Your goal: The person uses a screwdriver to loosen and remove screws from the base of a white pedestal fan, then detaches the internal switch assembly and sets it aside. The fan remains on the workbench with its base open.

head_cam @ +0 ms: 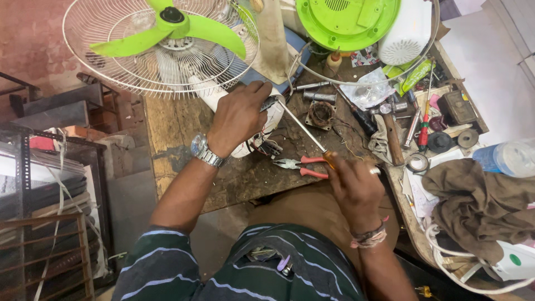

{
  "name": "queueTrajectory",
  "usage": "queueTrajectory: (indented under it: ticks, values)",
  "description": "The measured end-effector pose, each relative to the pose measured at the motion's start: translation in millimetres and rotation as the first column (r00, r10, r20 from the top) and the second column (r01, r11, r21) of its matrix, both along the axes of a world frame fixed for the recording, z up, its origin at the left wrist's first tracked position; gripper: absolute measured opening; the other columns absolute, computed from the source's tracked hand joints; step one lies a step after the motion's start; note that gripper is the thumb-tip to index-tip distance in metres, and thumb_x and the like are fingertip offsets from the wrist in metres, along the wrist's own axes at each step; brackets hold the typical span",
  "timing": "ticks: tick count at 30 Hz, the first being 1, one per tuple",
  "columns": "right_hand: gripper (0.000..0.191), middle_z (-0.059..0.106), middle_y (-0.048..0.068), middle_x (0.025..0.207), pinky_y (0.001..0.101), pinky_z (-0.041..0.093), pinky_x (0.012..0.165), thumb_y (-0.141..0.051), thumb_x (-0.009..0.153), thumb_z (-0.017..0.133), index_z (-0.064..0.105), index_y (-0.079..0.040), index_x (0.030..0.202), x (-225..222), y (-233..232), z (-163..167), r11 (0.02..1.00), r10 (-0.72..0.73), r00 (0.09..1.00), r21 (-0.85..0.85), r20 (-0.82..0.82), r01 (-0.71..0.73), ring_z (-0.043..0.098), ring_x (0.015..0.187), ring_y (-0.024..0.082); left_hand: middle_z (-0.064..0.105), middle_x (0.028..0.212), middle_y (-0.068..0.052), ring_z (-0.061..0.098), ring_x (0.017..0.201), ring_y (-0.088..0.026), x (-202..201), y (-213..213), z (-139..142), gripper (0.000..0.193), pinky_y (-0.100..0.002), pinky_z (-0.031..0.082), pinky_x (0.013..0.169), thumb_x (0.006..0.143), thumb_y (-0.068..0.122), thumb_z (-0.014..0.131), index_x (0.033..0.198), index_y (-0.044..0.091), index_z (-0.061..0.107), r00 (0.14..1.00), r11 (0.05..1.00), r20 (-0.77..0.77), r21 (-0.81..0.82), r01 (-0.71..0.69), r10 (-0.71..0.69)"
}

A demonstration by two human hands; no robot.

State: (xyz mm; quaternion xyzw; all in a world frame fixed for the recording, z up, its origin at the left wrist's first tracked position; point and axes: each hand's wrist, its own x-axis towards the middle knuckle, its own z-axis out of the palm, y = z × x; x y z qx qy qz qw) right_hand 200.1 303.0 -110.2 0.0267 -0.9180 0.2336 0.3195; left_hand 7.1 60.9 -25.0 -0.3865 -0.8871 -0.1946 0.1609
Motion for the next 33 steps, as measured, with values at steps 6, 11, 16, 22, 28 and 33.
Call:
queueTrajectory:
  ticks: [6, 11, 16, 22, 28, 33]
  values:
    - [0.023, 0.068, 0.011, 0.077, 0.027, 0.033, 0.041, -0.029, 0.102, 0.067, 0.07, -0.013, 0.118, -24, 23, -21, 0.194, 0.588, 0.716, -0.924, 0.377, 0.329, 0.044, 0.046, 0.012, 0.068, 0.11, -0.012, 0.063, 0.091, -0.033, -1, -2, -10, 0.055, -0.043, 0.054, 0.074, 0.071, 0.004, 0.069, 0.127, 0.004, 0.063, 1.0, 1.0, 0.004, -0.014, -0.015, 0.015]
    - [0.024, 0.064, 0.008, 0.088, 0.0339, 0.049, 0.062, -0.024, 0.102, 0.066, 0.062, -0.004, 0.113, -7, 16, 20, 0.995, 0.076, 0.997, 0.067, -0.017, -0.075, 0.061, 0.072, 0.021, 0.069, 0.107, -0.009, 0.062, 0.095, -0.033, 4, 8, 4, 0.052, -0.043, 0.054, 0.072, 0.072, 0.005, 0.07, 0.124, 0.004, 0.065, 1.0, 1.0, 0.005, 0.006, -0.022, 0.022]
    - [0.026, 0.066, 0.004, 0.077, 0.0312, 0.046, 0.054, -0.023, 0.099, 0.066, 0.07, -0.008, 0.12, -13, 30, 57, 0.767, 0.299, 0.823, -0.635, 0.484, 0.095, 0.058, 0.062, 0.013, 0.069, 0.107, -0.009, 0.062, 0.098, -0.033, 0, 21, 32, 0.052, -0.042, 0.055, 0.072, 0.07, 0.003, 0.07, 0.122, 0.004, 0.066, 1.0, 1.0, -0.016, 0.007, -0.002, 0.002]
    - [0.038, 0.063, 0.005, 0.087, 0.0308, 0.052, 0.058, -0.025, 0.091, 0.076, 0.063, -0.002, 0.118, -12, 32, 49, 0.955, 0.196, 0.967, -0.256, 0.164, -0.15, 0.062, 0.071, 0.016, 0.07, 0.109, -0.01, 0.061, 0.096, -0.032, 0, 21, 31, 0.052, -0.041, 0.055, 0.07, 0.069, 0.002, 0.07, 0.122, 0.002, 0.066, 1.0, 1.0, -0.009, 0.012, -0.014, 0.014]
    - [0.029, 0.067, 0.007, 0.09, 0.0287, 0.047, 0.053, -0.024, 0.1, 0.071, 0.068, -0.008, 0.124, -9, 27, 30, 0.884, 0.209, 0.938, -0.463, 0.276, -0.061, 0.057, 0.062, 0.01, 0.07, 0.108, -0.009, 0.062, 0.102, -0.032, -6, 20, 26, 0.052, -0.041, 0.056, 0.072, 0.069, 0.0, 0.069, 0.122, 0.002, 0.066, 1.0, 0.999, 0.003, -0.034, 0.006, -0.006]
    - [0.028, 0.07, 0.011, 0.084, 0.0226, 0.029, 0.034, -0.022, 0.094, 0.072, 0.071, -0.008, 0.117, -29, 47, 37, -0.07, 0.681, 0.673, -0.889, 0.289, 0.453, 0.043, 0.043, 0.008, 0.071, 0.113, -0.011, 0.061, 0.103, -0.032, -5, 17, 27, 0.056, -0.042, 0.056, 0.073, 0.069, 0.002, 0.07, 0.124, 0.002, 0.065, 0.999, 1.0, 0.037, -0.016, -0.02, 0.021]
